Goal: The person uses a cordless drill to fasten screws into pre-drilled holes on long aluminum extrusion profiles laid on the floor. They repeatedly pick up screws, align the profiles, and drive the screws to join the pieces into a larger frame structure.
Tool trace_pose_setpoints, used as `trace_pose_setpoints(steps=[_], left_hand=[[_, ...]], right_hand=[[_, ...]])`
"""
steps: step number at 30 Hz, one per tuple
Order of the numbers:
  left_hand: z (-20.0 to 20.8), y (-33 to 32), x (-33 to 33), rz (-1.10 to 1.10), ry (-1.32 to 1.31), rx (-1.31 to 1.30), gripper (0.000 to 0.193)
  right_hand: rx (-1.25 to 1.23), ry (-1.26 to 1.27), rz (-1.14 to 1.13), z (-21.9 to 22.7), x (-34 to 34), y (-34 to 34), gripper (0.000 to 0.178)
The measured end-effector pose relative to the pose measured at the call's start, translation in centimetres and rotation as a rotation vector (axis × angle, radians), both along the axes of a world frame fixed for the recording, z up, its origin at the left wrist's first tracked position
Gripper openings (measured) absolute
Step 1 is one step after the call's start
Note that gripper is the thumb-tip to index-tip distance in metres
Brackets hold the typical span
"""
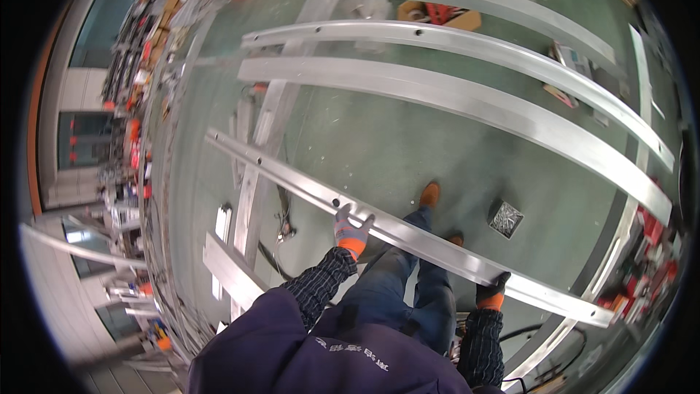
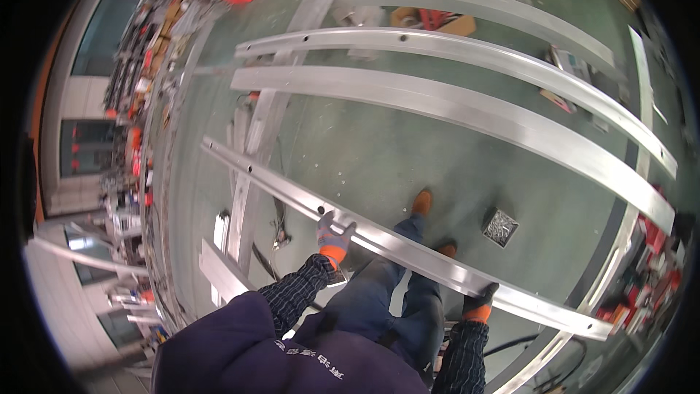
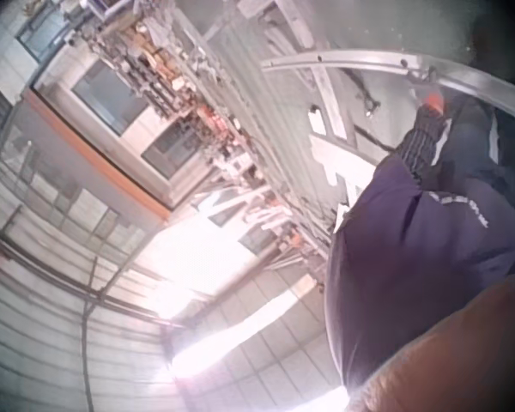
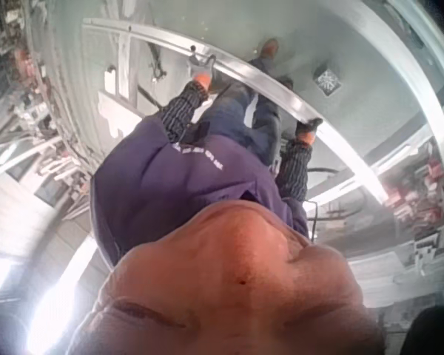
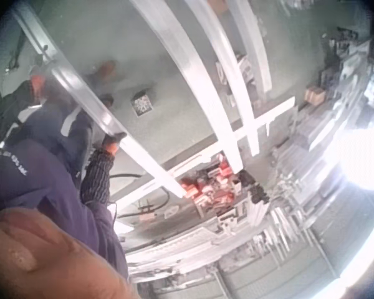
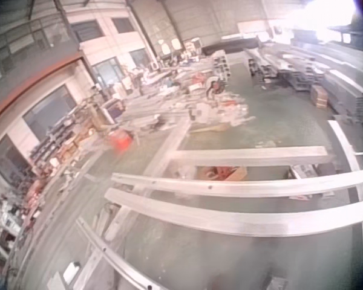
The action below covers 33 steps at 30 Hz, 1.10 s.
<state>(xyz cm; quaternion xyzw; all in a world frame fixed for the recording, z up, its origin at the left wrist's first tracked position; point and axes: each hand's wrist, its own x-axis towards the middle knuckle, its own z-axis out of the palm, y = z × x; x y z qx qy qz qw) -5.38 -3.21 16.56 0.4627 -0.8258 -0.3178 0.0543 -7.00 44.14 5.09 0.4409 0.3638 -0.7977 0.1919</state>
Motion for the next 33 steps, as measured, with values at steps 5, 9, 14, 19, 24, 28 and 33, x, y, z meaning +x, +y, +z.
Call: trace_pose_setpoints(steps=[5,9,14,19,24,28,33], left_hand=[[-5.9,-0.1,4.2,0.962,0.129,0.964,0.081],[-7.2,2.2,0.1,0.942,0.496,1.314,0.074],[-3.8,3.9,-3.8,0.99,0.421,1.157,0.074],[-1.5,4.4,-6.7,0.779,0.257,1.251,0.081],[2.5,4.6,-15.9,0.591,0.392,1.103,0.067],[-2.7,4.6,-20.1,0.903,0.674,1.395,0.048],[-17.5,4.7,-26.0,0.731,0.961,1.642,0.044]], right_hand=[[-0.012,-0.091,-0.036,-0.1,-1.8,0.9,0.077],[-0.09,-0.131,-0.079,-0.7,-2.4,1.7,0.075],[0.044,-0.033,-0.022,3.2,-4.9,2.6,0.074],[0.105,0.061,-0.025,9.4,-10.9,2.9,0.07],[0.146,0.276,0.09,7.8,-18.0,4.8,0.069],[0.196,0.238,0.11,7.6,-23.5,4.6,0.065],[0.511,0.338,0.293,4.2,-27.7,5.7,0.067]])
